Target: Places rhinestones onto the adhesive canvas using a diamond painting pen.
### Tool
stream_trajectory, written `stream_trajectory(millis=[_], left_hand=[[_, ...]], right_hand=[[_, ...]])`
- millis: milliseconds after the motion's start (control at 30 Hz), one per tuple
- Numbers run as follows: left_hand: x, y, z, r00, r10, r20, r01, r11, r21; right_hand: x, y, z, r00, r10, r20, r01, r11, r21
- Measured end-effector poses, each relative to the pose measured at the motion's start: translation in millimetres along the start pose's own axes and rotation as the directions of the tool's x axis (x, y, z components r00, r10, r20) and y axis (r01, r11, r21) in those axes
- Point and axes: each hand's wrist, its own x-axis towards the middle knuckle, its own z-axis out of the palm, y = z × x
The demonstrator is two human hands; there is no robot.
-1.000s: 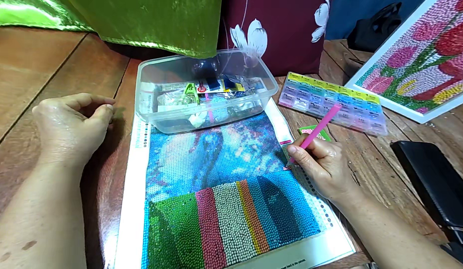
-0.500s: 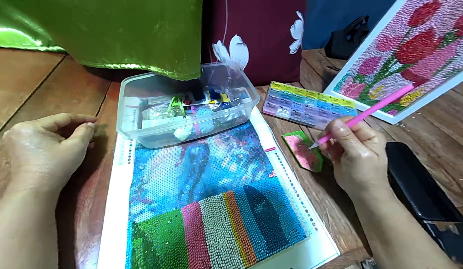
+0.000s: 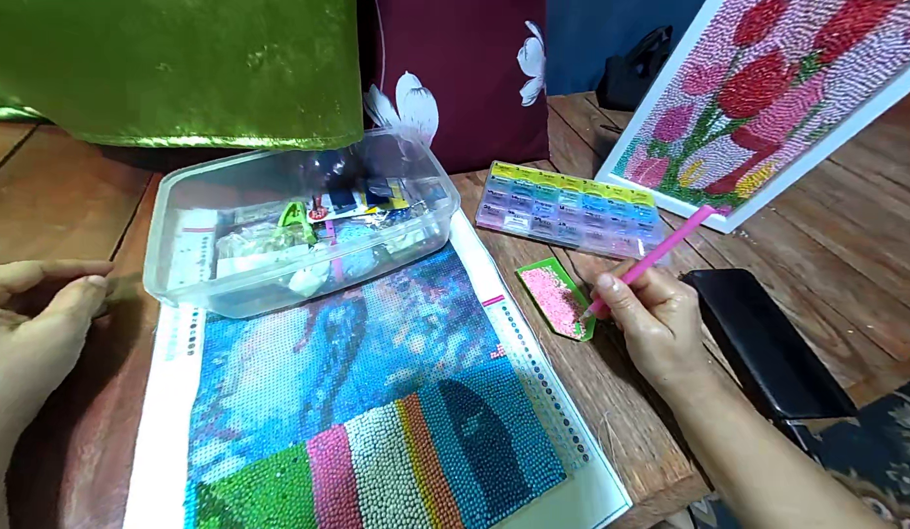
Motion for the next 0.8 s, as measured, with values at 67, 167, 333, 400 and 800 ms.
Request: stream_trajectory(millis=[67, 167, 333, 400, 800], left_hand=[[3, -9, 1, 0.999, 0.047, -0.01, -0.047, 0.999, -0.012], [5, -14, 3, 0.998, 0.066, -0.016, -0.066, 0.998, -0.017], [6, -17, 3, 0.997, 0.073, -0.015, -0.073, 0.997, -0.028], [7, -20, 4, 0.997, 0.072, -0.023, -0.073, 0.996, -0.044], [10, -25, 5, 0.999, 0.046, -0.019, -0.047, 0.998, -0.047]], right_hand=[[0, 1, -1, 1.0, -0.007, -0.003, 0.007, 1.0, -0.006], [-1, -1, 0, 1.0, -0.01, -0.01, 0.01, 1.0, -0.025], [0, 0, 1, 1.0, -0.02, -0.004, 0.02, 0.998, -0.051], [-1, 0, 1, 1.0, -0.015, -0.002, 0.015, 0.998, -0.061], [-1, 1, 1, 1.0, -0.015, 0.024, 0.017, 0.996, -0.092]])
